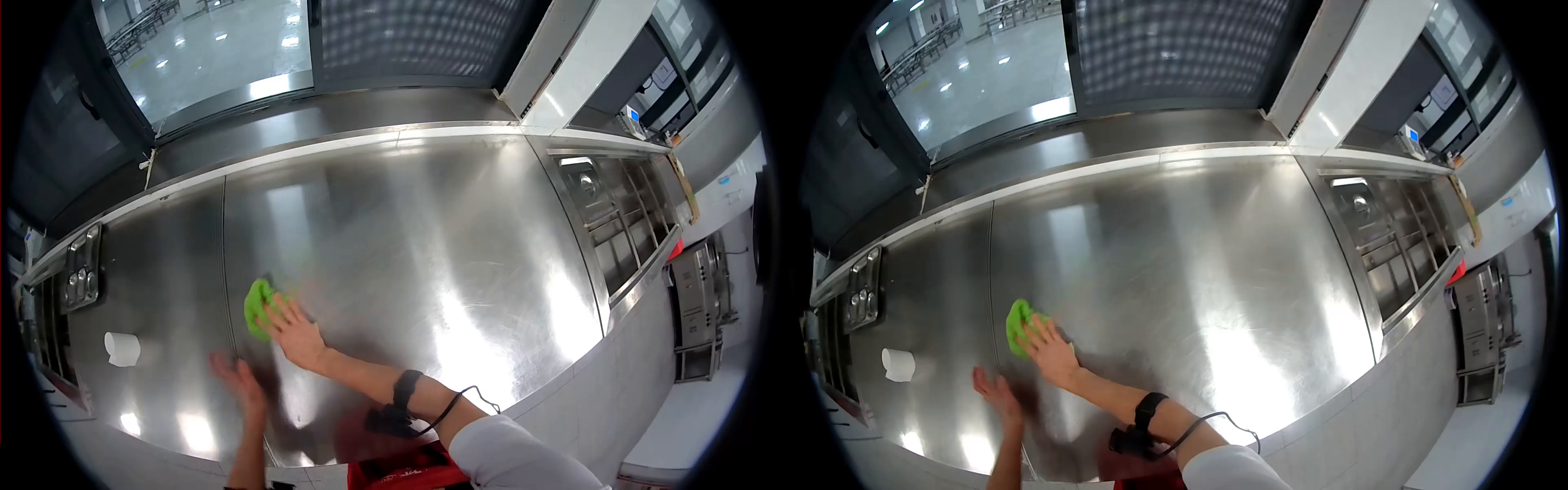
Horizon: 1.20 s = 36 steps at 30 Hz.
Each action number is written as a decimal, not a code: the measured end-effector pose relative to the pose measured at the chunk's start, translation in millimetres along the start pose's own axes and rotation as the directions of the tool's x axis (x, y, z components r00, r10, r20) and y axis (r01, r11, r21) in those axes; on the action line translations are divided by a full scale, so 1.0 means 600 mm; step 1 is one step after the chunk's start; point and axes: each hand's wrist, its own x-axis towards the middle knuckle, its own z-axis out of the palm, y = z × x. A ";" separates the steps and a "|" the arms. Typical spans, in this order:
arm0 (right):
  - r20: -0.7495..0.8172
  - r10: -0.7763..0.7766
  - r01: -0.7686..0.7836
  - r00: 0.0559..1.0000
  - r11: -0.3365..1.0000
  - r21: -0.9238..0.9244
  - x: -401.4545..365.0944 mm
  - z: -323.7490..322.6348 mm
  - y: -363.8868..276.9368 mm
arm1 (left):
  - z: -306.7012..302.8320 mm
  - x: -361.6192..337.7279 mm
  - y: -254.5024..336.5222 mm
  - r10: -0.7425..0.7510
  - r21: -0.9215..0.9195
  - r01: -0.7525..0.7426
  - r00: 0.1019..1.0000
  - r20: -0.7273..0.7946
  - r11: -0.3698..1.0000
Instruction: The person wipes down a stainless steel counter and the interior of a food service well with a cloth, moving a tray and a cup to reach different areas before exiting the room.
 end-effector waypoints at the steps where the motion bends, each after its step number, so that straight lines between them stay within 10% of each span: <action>1: 0.012 -0.081 0.081 0.997 0.997 0.016 -0.008 0.001 0.000 | -0.015 0.027 -0.026 -0.054 0.072 0.055 0.998 -0.022 0.996; 4: -0.269 0.047 0.013 0.962 0.976 0.218 -0.066 0.024 0.123 | -0.057 0.071 -0.106 -0.048 0.273 0.056 0.998 -0.034 0.960; 6: -0.283 0.345 -0.365 0.895 0.931 -0.018 -0.112 -0.011 0.285 | -0.075 0.080 -0.152 -0.048 0.366 0.052 0.999 -0.020 0.929; 8: -0.213 0.662 -0.662 0.718 0.745 0.082 -0.208 -0.039 0.463 | -0.078 0.079 -0.192 -0.091 0.410 0.084 0.996 -0.004 0.908; 9: -0.210 0.823 -0.700 0.528 0.562 0.442 -0.247 -0.083 0.523 | -0.081 0.076 -0.195 -0.122 0.429 0.100 0.992 0.023 0.898; 10: -0.286 0.765 -0.805 0.577 0.591 -0.044 -0.308 -0.086 0.601 | -0.082 0.073 -0.182 -0.145 0.444 0.107 0.988 0.053 0.890; 16: -0.432 0.902 -0.992 0.020 -0.034 -0.118 -0.240 -0.100 0.751 | -0.079 0.078 -0.168 -0.159 0.478 0.090 0.981 0.107 0.874; 20: -0.463 0.744 -0.875 0.481 0.440 -0.202 -0.042 -0.014 0.775 | -0.079 0.086 -0.167 -0.169 0.474 0.091 0.978 0.125 0.876; 26: -0.279 0.728 -0.775 0.626 0.622 -0.117 0.281 0.034 0.423 | -0.086 0.092 -0.146 -0.172 0.458 0.089 0.975 0.141 0.885; 31: -0.294 0.353 -0.378 0.888 0.925 -0.033 0.390 0.090 0.094 | -0.089 0.088 -0.154 -0.125 0.392 0.070 0.985 0.117 0.917; 36: 0.067 -0.041 0.038 0.997 0.999 0.034 0.357 0.097 -0.195 | -0.107 0.085 -0.161 -0.049 0.237 0.023 0.993 0.105 0.971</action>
